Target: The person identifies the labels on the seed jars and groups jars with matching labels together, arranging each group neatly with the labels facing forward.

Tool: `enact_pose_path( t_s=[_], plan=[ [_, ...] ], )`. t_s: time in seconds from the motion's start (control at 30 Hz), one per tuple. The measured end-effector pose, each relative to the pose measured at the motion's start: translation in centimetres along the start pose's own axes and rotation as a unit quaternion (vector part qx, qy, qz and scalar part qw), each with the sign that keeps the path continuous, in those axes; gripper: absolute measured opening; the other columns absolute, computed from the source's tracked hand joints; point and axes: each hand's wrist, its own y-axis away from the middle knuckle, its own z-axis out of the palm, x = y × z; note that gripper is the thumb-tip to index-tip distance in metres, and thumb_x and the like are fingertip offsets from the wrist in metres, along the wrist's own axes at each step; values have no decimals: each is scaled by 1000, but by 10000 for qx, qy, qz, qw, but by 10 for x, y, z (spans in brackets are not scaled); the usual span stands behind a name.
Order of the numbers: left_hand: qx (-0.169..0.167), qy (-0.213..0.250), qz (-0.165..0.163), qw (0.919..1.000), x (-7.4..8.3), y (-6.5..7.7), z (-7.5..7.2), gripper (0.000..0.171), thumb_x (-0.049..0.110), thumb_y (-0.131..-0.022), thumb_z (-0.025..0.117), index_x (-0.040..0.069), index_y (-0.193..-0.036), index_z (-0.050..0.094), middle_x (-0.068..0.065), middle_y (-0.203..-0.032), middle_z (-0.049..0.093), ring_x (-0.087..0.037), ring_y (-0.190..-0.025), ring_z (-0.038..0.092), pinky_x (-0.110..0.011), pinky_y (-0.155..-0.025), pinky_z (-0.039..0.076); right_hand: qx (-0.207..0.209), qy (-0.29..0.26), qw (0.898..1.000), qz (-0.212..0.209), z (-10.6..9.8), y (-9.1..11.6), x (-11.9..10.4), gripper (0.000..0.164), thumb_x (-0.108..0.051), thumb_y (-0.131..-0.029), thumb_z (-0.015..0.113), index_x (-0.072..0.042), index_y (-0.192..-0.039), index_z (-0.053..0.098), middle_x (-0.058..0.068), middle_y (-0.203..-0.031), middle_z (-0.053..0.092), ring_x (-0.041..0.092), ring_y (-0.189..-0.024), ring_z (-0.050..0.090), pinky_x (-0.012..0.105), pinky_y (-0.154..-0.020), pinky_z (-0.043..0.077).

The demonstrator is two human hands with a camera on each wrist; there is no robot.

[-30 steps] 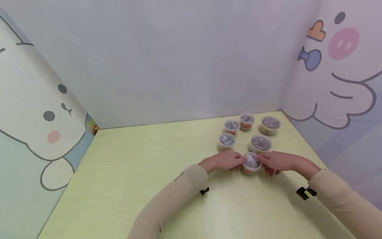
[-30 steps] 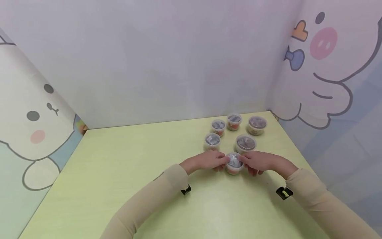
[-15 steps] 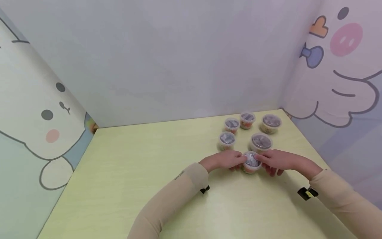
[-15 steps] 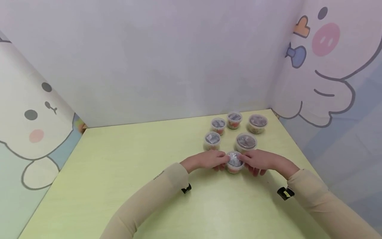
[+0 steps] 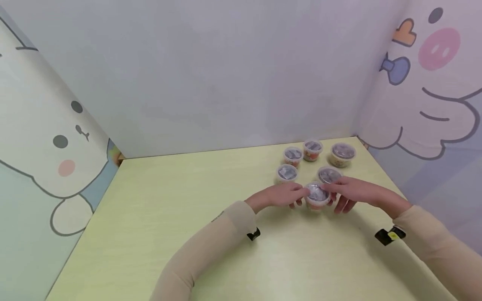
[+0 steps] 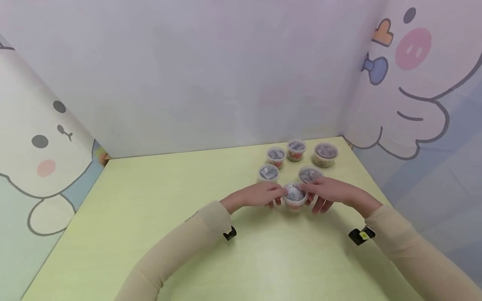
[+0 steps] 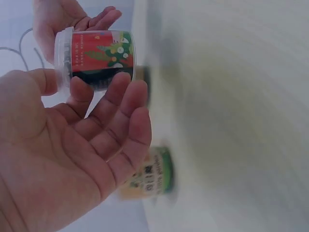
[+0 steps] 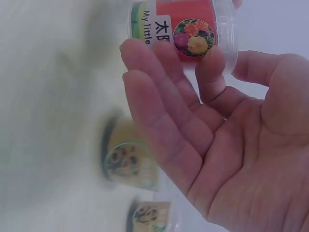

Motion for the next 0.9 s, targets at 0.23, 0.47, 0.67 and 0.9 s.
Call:
enact_pose_path(
  t_s=[0.23,0.47,0.67,0.9],
  plan=[
    [341,529,115,9979,6,19,-30,43,47,-107,40,14,-110,68,0,-98,69,-17,-83,70,-35,-81,56,-116,-231,9987,-447,-5,-2,-30,54,-47,-108,43,5,-118,54,23,-119,63,33,-98,72,44,-77,60],
    [753,901,119,9930,-7,43,-67,44,42,-106,42,8,-109,70,-16,-102,70,-25,-87,71,-36,-78,57,-724,-1934,9735,-978,13,-25,-54,64,-46,-109,40,-2,-154,26,22,-149,43,40,-127,57,53,-94,53],
    [948,1042,-82,9900,-21,66,-90,44,39,-105,41,6,-111,69,-14,-100,69,-34,-99,71,-37,-81,58,-1169,-3074,9332,-1446,33,-52,-76,54,-42,-111,37,-11,-153,27,19,-142,43,48,-126,53,58,-96,50],
    [1218,1281,-140,9842,-36,82,-98,46,40,-107,41,3,-112,68,-13,-97,67,-29,-94,72,-51,-93,54,-1280,-3018,9323,-1527,43,-70,-98,55,-45,-111,34,-22,-160,26,18,-143,44,38,-114,61,54,-96,52]
  ],
)
